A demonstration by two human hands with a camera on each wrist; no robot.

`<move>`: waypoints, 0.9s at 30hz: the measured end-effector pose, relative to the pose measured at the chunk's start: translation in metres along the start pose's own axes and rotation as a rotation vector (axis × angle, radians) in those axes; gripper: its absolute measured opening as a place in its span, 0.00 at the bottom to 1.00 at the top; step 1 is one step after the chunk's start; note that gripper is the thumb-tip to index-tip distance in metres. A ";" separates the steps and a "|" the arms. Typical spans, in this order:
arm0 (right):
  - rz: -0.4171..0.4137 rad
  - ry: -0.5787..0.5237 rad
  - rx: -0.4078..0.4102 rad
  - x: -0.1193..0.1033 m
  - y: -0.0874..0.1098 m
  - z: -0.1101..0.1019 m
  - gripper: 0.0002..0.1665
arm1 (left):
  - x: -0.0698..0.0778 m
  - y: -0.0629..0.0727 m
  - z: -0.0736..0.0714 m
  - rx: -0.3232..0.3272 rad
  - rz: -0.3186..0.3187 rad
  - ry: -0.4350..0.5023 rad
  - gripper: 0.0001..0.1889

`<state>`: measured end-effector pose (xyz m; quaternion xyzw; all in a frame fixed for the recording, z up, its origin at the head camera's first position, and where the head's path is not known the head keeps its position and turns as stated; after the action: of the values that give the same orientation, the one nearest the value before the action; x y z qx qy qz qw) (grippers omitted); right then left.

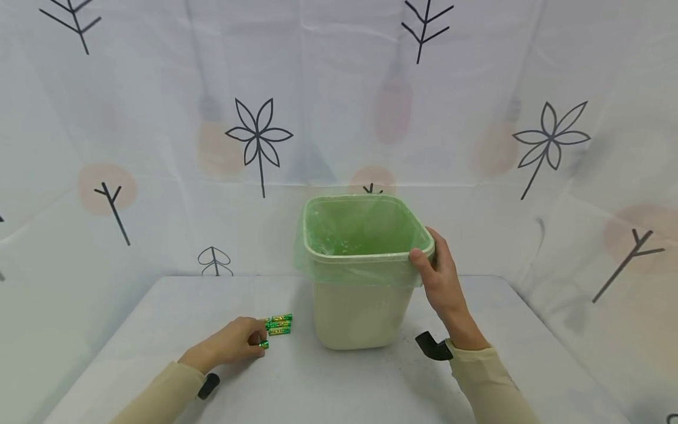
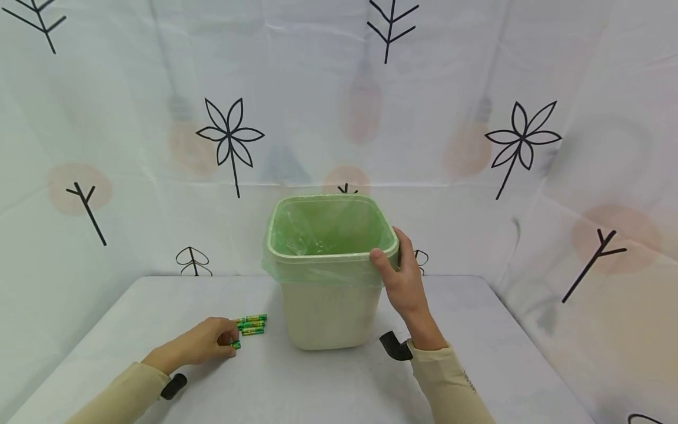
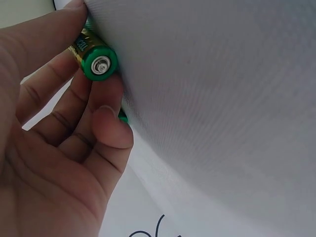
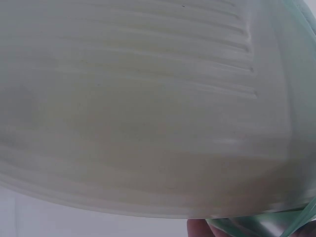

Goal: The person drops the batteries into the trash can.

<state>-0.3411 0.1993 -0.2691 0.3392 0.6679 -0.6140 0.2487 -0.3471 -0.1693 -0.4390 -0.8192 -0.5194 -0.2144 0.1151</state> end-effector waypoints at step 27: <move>-0.005 -0.026 -0.021 -0.001 0.000 0.002 0.31 | 0.035 -0.005 -0.048 0.068 0.060 -0.069 0.07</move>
<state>-0.3403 0.1969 -0.2685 0.3267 0.6719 -0.6119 0.2596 -0.3501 -0.1591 -0.3806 -0.8368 -0.5054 -0.1647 0.1312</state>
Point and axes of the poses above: each hand's wrist, its own y-axis away from the middle knuckle, its own z-axis out of the palm, x = y × z, the point moved 9 cm from there along -y, towards the middle knuckle, and after that the axes turned 3 degrees about -z, right-handed, at the moved point
